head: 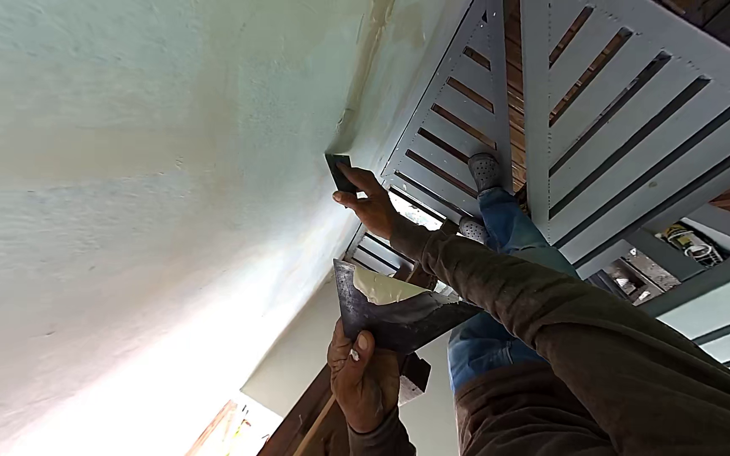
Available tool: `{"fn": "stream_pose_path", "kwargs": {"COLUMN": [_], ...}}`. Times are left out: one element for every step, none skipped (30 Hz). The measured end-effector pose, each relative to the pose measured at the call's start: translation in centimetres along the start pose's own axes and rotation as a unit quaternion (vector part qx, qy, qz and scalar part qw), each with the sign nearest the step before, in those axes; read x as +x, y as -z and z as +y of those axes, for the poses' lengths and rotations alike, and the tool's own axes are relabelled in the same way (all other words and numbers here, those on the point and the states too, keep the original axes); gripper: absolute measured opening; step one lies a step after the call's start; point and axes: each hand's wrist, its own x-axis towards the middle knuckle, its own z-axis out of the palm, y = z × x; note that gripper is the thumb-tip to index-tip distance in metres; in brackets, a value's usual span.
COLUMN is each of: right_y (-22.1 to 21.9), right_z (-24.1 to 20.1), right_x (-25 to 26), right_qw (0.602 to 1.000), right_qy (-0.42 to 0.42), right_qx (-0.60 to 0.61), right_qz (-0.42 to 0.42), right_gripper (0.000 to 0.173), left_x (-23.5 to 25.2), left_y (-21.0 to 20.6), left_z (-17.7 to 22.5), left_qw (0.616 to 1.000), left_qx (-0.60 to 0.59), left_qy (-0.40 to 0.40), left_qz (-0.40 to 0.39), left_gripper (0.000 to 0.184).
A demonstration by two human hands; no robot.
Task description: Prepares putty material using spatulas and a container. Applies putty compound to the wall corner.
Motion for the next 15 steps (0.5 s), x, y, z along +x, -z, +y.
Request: {"fn": "stream_pose_path", "kwargs": {"right_y": [1.3,2.5,3.6,4.5,5.5,6.4,7.2,7.8,8.1,8.1,7.8,7.1,6.3,5.4,4.5], "right_z": [0.0,-0.2,-0.7,-1.3,-2.1,-3.0,-3.7,-4.2,-4.6,-4.8,-4.6,-4.3,-3.6,-2.7,-1.5], "right_x": [-0.3,-0.1,0.3,1.0,2.2,3.6,5.0,6.2,7.1,7.6,7.7,7.5,7.0,6.6,6.4], "right_qw": [1.0,0.999,0.999,0.998,0.997,0.995,0.993,0.991,0.988,0.984,0.978,0.969,0.958,0.948,0.939], "right_qy": [-0.009,-0.011,-0.011,0.0,0.015,0.034,0.054,0.073,0.092,0.114,0.141,0.171,0.201,0.227,0.247], "right_qx": [-0.022,-0.04,-0.053,-0.064,-0.071,-0.077,-0.078,-0.079,-0.087,-0.103,-0.135,-0.164,-0.191,-0.214,-0.23], "right_qz": [-0.013,-0.011,0.0,0.018,0.036,0.05,0.064,0.075,0.083,0.085,0.081,0.076,0.07,0.068,0.072], "right_gripper": [0.06,0.06,0.062,0.063,0.064,0.066,0.068,0.069,0.069,0.07,0.071,0.071,0.07,0.068,0.066], "left_x": [0.1,0.2,0.2,0.2,0.3,0.4,0.3,0.3,0.3,0.3,0.2,0.2,0.2,0.2,0.1], "left_y": [0.0,0.1,0.2,0.2,0.2,0.2,0.1,0.0,0.0,0.0,0.1,0.1,0.1,0.2,0.1], "left_z": [0.0,0.0,0.0,0.0,0.0,-0.1,-0.1,0.0,0.0,0.0,0.1,0.1,0.1,0.1,0.1], "left_qw": [1.0,1.0,1.0,1.0,1.0,1.0,1.0,1.0,1.0,1.0,1.0,1.0,1.0,1.0,0.999], "left_qx": [-0.004,-0.005,-0.005,-0.003,-0.001,0.0,0.0,0.0,0.001,0.0,0.0,0.002,0.004,0.007,0.008], "left_qy": [-0.001,-0.002,0.0,0.001,0.003,0.003,0.003,0.002,0.0,0.0,0.0,0.0,-0.001,-0.003,-0.005], "left_qz": [0.003,0.003,0.005,0.004,0.003,0.004,0.007,0.009,0.013,0.015,0.016,0.017,0.02,0.026,0.031], "left_gripper": [0.026,0.026,0.026,0.027,0.027,0.027,0.027,0.027,0.027,0.028,0.028,0.028,0.028,0.028,0.027]}}
